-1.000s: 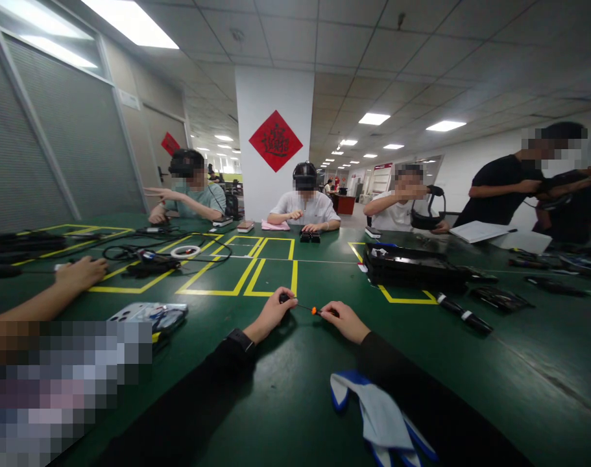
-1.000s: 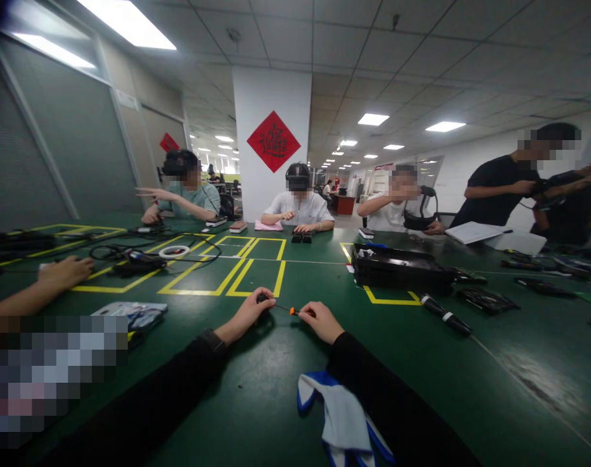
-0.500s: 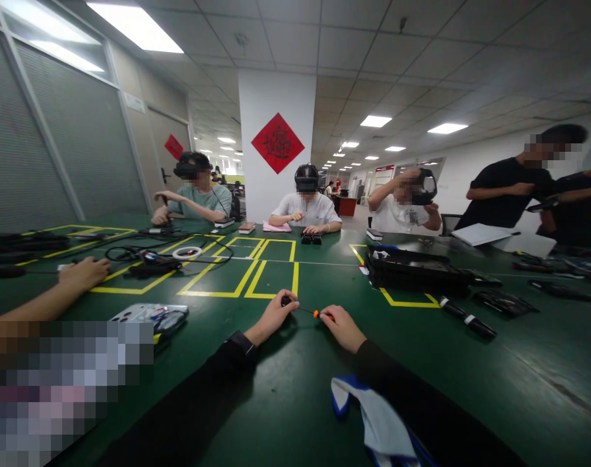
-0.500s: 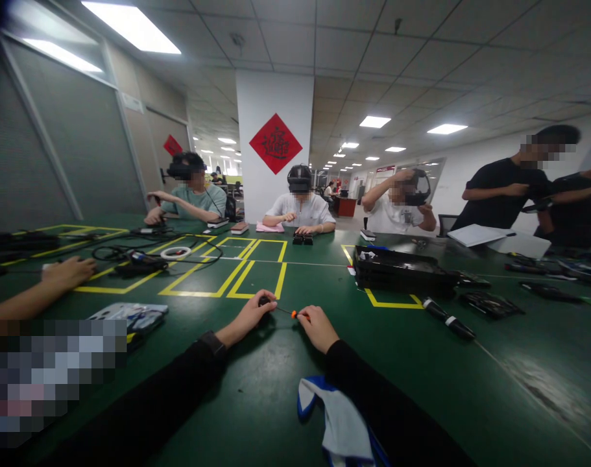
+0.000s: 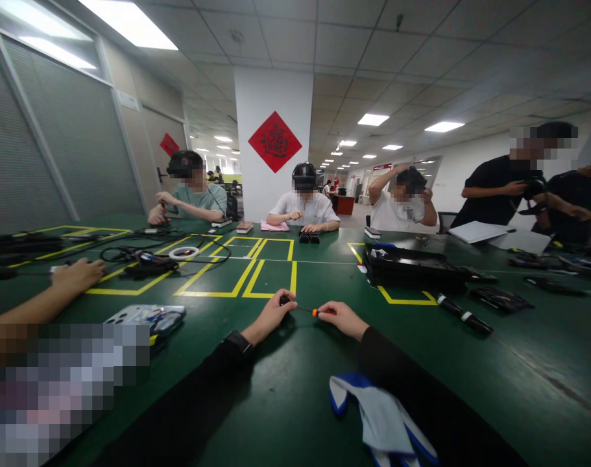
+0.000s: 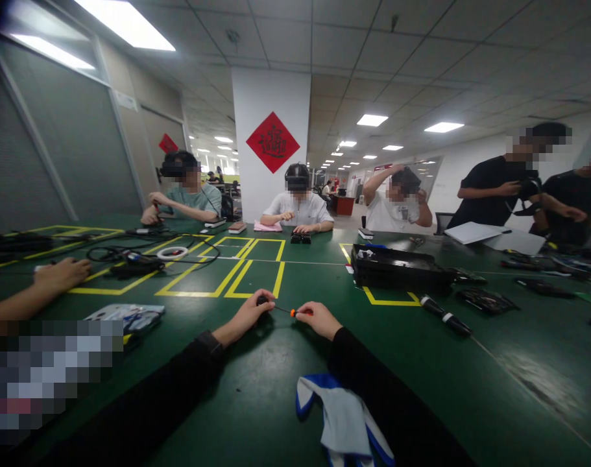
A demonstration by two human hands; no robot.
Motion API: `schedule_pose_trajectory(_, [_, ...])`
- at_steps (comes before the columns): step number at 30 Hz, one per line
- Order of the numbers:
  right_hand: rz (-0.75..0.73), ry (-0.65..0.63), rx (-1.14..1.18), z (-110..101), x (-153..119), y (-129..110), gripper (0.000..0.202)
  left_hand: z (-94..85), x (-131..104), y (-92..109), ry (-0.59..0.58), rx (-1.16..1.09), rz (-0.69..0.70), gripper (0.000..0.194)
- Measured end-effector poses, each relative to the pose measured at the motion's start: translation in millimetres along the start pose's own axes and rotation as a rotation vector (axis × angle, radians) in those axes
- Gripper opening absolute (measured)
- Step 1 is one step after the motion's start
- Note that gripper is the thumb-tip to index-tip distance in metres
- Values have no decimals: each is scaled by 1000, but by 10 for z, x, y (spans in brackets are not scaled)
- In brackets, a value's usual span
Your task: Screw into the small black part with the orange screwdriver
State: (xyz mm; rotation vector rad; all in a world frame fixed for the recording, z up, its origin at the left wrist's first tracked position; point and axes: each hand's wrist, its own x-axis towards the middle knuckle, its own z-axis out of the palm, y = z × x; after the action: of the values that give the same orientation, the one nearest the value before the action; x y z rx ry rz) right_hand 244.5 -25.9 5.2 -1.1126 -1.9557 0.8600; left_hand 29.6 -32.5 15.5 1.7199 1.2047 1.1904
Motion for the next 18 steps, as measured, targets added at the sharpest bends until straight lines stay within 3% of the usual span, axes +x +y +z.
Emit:
schedule_pose_trajectory(5, [22,75,81,85,-3,25,31,-2,0,-14,-9,-1,-32,24])
schedule_pose_trajectory(13, [7,6,-66,-33,39,0,30,3,21,-75,-6,-23,-52,26])
schedule_pose_trajectory(18, [53,-4,156,21,34,26,31,23,44,-142,-15,-47,-58,29])
